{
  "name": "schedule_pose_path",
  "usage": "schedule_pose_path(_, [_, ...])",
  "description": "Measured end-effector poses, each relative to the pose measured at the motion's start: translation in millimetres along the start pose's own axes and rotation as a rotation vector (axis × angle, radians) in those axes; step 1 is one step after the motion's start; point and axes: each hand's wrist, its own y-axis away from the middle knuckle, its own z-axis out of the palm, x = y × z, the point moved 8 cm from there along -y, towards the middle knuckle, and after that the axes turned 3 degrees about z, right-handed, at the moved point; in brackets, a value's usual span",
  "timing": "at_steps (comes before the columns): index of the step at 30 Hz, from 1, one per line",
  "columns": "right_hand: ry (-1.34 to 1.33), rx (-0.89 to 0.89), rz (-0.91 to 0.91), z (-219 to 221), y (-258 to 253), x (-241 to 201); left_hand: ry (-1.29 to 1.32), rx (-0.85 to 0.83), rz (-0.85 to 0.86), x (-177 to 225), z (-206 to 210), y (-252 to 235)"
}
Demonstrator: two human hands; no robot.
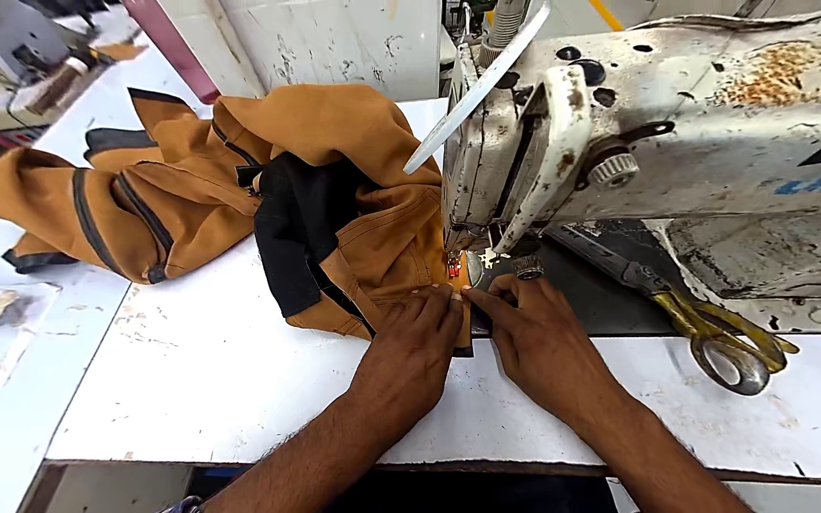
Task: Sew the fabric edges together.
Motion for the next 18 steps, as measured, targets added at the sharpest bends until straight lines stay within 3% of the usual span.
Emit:
schedule_pose_path(9, [-0.024, -0.025, 0.059, 1.4, 2.0, 5.5, 0.126, -0.108, -0.008, -12.6, -12.7, -7.6])
schedule_pose_path(12, [-0.056, 0.027, 0.034, -4.1, 4.8, 2.2, 0.061, -0.12, 0.17, -8.1, -20.6, -12.1])
schedule_pose_path(14, [-0.122, 0.176, -0.015, -20.7, 12.3, -6.7, 0.036, -0.14, 0.289, -3.1, -23.4, -16.0])
schedule_pose_path(16, [-0.197, 0.265, -0.044, -33.7, 25.3, -22.3, 0.08, -0.162, 0.331, -4.1, -27.4, -23.0])
schedule_pose_path(18, [-0.255, 0.219, -0.086, -28.4, 38.1, -45.9, 0.193, -0.177, 0.296, -10.9, -34.2, -32.2])
